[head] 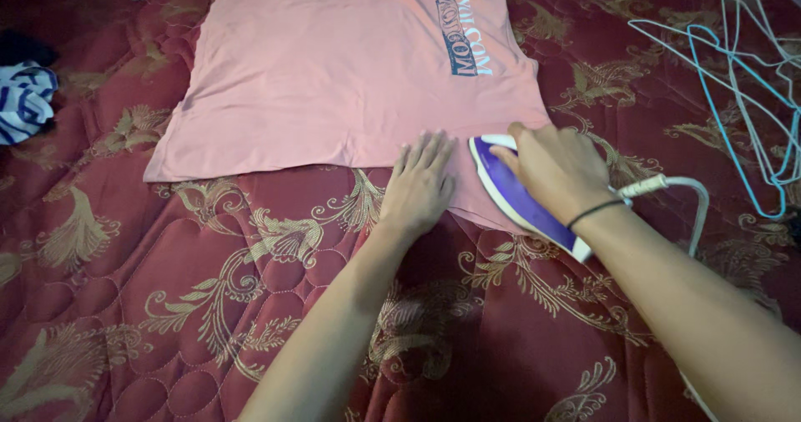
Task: The person opens a wardrobe, removes several folded clothes, and places them on a bed. They then unfold a pink t-shirt, lay it flat, and iron it with a handheld iron, smoothing the fabric across the front and sleeves.
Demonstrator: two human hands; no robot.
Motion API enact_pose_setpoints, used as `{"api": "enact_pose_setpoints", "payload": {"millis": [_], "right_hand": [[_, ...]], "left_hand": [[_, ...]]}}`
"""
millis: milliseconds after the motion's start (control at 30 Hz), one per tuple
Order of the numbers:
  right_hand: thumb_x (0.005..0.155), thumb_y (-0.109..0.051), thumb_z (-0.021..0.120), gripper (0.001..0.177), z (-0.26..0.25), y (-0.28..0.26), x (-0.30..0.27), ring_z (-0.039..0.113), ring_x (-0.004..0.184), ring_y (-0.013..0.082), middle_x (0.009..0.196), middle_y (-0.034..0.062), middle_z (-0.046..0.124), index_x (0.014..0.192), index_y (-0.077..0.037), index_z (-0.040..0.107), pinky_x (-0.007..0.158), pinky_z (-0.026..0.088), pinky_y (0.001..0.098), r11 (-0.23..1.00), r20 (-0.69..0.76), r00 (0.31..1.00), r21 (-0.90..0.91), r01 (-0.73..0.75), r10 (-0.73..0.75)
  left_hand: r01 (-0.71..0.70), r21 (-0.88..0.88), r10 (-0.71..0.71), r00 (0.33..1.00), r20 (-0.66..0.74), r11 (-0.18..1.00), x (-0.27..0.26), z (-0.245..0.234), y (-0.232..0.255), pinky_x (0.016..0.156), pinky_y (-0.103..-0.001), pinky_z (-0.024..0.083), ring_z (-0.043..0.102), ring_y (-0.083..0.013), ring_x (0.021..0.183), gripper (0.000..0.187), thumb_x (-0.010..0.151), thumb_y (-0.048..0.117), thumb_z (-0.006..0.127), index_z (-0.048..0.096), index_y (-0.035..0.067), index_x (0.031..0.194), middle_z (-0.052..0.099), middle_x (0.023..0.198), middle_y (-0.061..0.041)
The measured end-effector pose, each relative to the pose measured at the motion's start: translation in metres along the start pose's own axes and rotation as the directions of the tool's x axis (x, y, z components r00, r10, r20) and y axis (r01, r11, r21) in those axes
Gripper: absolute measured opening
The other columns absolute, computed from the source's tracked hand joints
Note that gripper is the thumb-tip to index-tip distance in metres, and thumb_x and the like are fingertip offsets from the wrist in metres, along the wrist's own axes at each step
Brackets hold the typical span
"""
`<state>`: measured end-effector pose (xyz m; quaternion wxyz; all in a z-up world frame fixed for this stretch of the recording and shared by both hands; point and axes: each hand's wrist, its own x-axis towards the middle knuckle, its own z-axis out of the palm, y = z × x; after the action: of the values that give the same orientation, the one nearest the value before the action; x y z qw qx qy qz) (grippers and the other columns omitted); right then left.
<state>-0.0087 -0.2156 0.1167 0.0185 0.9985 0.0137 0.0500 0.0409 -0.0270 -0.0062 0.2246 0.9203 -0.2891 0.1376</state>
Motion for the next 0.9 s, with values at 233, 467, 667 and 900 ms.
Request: {"api": "enact_pose_setpoints", "payload": {"millis": [233, 467, 667, 900], "right_hand": [[0.1, -0.048, 0.062, 0.042, 0.025, 0.014, 0.048, 0.073, 0.089, 0.0427, 0.094, 0.0229, 0.074, 0.11, -0.009, 0.073, 0.076, 0.057, 0.0546, 0.997, -0.085, 0.993, 0.016, -0.078, 0.079], [0.096, -0.046, 0.067, 0.041, 0.027, 0.035, 0.069, 0.071, 0.101, 0.044, 0.105, 0.0251, 0.074, 0.106, -0.008, 0.077, 0.091, 0.055, 0.0547, 0.96, 0.132, 0.976, 0.198, -0.197, 0.173], [0.094, -0.043, 0.065, 0.043, 0.023, 0.038, 0.045, 0.072, 0.104, 0.0441, 0.106, 0.0277, 0.074, 0.111, -0.005, 0.076, 0.096, 0.054, 0.053, 0.957, 0.24, 0.966, 0.245, -0.157, 0.097], [0.098, -0.042, 0.055, 0.044, -0.001, 0.031, 0.019, 0.068, 0.108, 0.0464, 0.113, 0.0263, 0.072, 0.131, -0.015, 0.066, 0.096, 0.051, 0.0553, 0.955, 0.214, 0.974, 0.264, -0.132, 0.076]], "left_hand": [[0.03, 0.024, -0.03, 0.999, 0.018, 0.999, -0.005, 0.002, 0.002, 0.126, -0.051, 0.013, 0.024, -0.0295, 0.155, 0.067, 0.098, 0.033, 0.047, 0.032, 0.013, 0.159, 0.032, 0.166, -0.012], [0.038, 0.021, -0.038, 0.999, 0.002, 0.999, -0.005, -0.001, 0.005, 0.126, -0.051, 0.014, 0.024, -0.0289, 0.155, 0.065, 0.099, 0.035, 0.047, 0.034, 0.014, 0.159, 0.033, 0.165, -0.011], [0.04, 0.017, -0.041, 0.999, 0.022, 0.999, 0.0, -0.008, 0.007, 0.124, -0.052, 0.016, 0.028, -0.03, 0.152, 0.067, 0.093, 0.032, 0.056, 0.039, 0.012, 0.155, 0.037, 0.161, -0.011], [0.071, -0.024, -0.07, 0.997, 0.041, 0.997, 0.015, -0.008, 0.006, 0.128, -0.048, 0.023, 0.036, -0.0261, 0.152, 0.061, 0.092, 0.028, 0.062, 0.047, 0.013, 0.149, 0.044, 0.159, -0.009]]}}
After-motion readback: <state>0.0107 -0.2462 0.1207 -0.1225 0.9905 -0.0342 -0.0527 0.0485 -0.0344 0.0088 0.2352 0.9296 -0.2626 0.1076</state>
